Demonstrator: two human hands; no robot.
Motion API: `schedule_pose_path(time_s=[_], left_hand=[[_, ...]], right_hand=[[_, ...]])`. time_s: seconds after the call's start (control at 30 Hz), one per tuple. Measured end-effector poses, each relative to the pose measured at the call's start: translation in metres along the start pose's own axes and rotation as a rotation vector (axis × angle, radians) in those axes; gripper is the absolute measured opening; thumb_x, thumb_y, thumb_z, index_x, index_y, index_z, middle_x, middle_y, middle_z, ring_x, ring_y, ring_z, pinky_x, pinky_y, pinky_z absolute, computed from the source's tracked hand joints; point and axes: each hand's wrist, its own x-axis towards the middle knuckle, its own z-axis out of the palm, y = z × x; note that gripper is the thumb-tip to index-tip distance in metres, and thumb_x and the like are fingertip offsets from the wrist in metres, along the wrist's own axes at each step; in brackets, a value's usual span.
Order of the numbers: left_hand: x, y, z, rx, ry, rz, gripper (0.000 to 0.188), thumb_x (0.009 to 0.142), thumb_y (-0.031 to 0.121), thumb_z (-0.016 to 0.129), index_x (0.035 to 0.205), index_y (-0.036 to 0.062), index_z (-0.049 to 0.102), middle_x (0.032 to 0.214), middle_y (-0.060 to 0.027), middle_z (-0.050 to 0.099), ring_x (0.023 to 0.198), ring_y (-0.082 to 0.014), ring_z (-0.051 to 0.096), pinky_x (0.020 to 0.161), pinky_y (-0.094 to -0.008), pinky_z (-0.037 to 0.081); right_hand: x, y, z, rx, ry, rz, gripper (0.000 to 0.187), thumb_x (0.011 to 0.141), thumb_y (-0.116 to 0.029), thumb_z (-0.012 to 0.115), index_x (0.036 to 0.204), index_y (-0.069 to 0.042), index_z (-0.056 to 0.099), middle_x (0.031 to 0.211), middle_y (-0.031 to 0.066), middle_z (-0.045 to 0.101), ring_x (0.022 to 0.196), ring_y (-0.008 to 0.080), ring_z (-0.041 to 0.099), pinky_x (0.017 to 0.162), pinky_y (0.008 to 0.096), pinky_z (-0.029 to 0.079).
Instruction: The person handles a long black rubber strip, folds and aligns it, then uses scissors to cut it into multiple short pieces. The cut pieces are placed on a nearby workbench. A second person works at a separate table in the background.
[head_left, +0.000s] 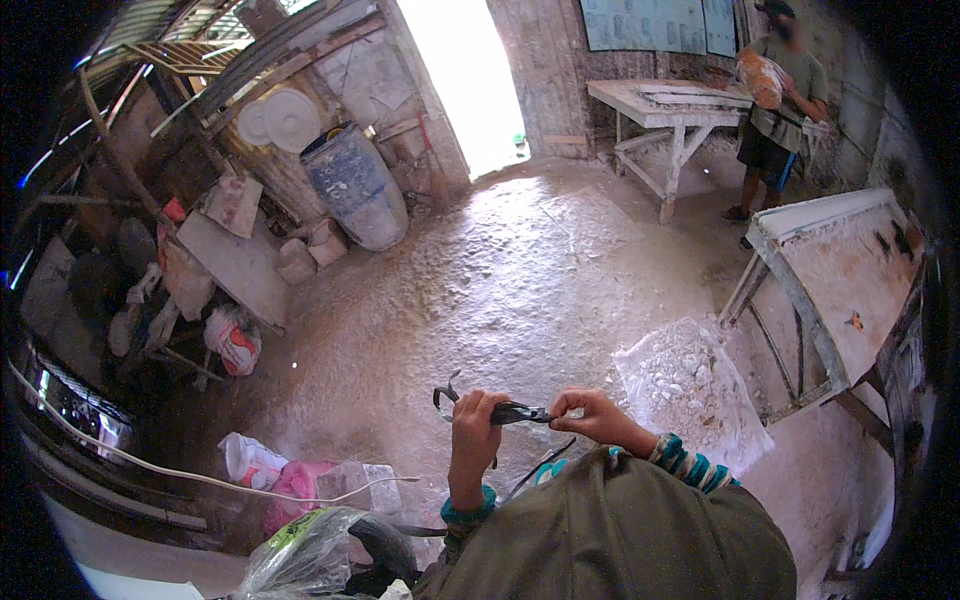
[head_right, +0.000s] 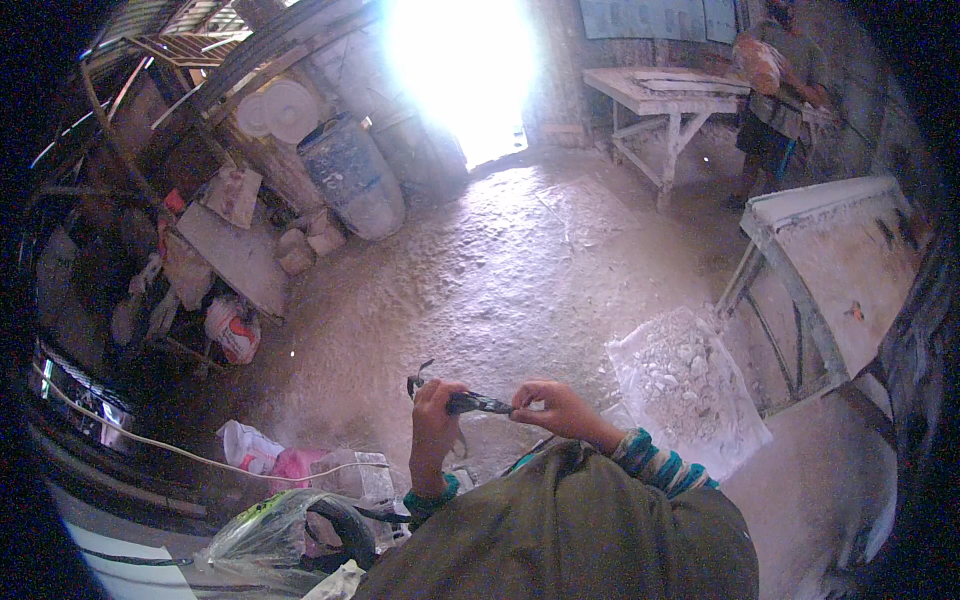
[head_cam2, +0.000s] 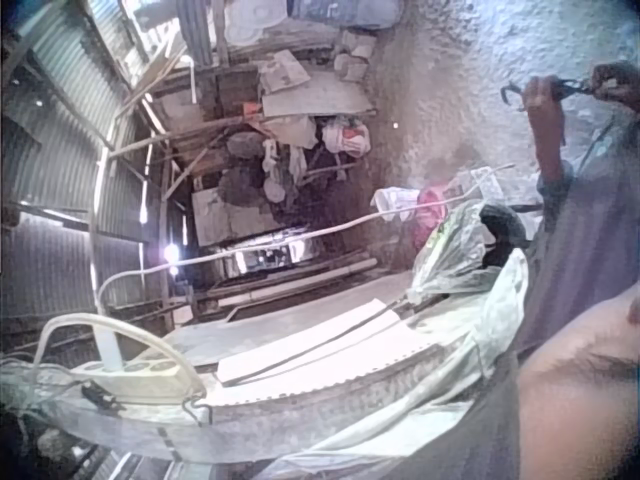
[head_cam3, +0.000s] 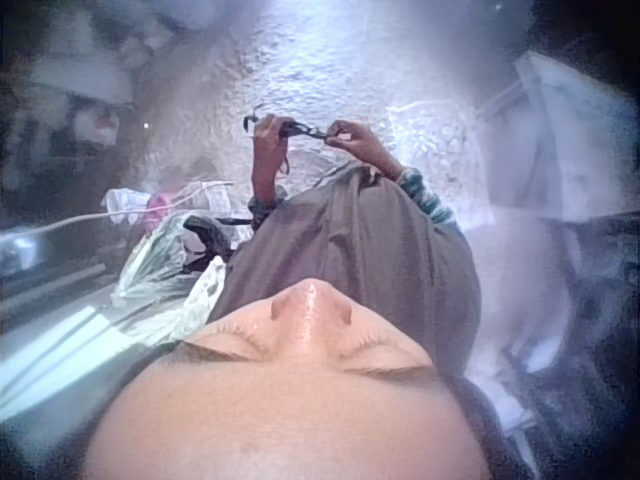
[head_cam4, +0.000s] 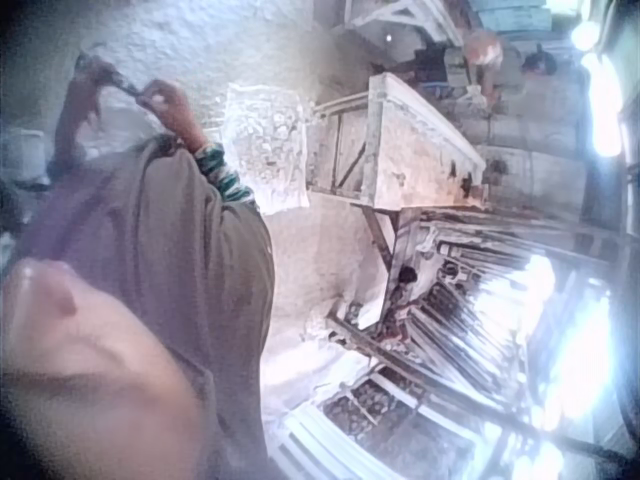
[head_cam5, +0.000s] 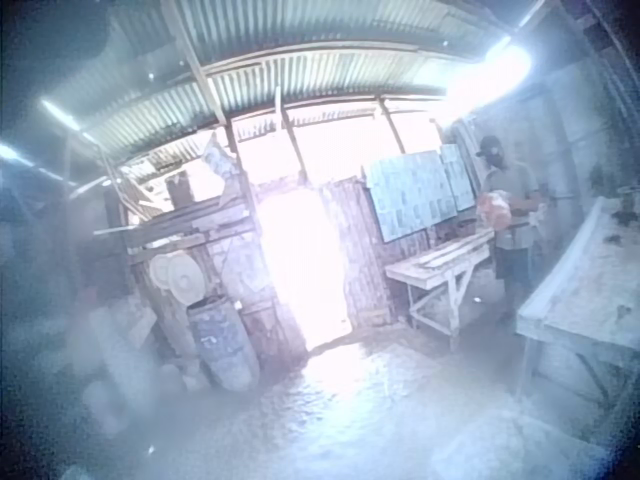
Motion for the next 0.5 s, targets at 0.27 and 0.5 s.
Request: schedule_pose_path(time_s=[0.27, 0.5], left_hand=[[-0.004, -0.01, 0.007, -0.283, -0.004, -0.135, 0.022, 0.067, -0.007, 0.053, 0.086, 0.0043, 0.054, 0.078, -0.0108, 0.052, 0.075, -0.0278, 0.053, 0.068, -0.0339, 0.041], [-0.009, 0.006, 0.033, -0.669, -0.1, -0.431, 0.02, 0.076, -0.007, 0.049, 0.092, 0.0043, 0.053, 0.077, -0.0042, 0.049, 0.072, -0.0132, 0.047, 0.065, -0.0247, 0.039]], right_hand=[[-0.005, -0.017, -0.001, 0.453, -0.147, 0.258, 0.014, 0.082, -0.013, 0.06, 0.09, -0.002, 0.057, 0.084, -0.0022, 0.058, 0.08, 0.0061, 0.051, 0.073, 0.0218, 0.04], [-0.007, -0.028, -0.001, 0.558, -0.028, 0.124, 0.009, 0.082, -0.009, 0.057, 0.089, -0.004, 0.058, 0.086, 0.0, 0.058, 0.081, 0.0084, 0.052, 0.075, 0.0233, 0.04]])
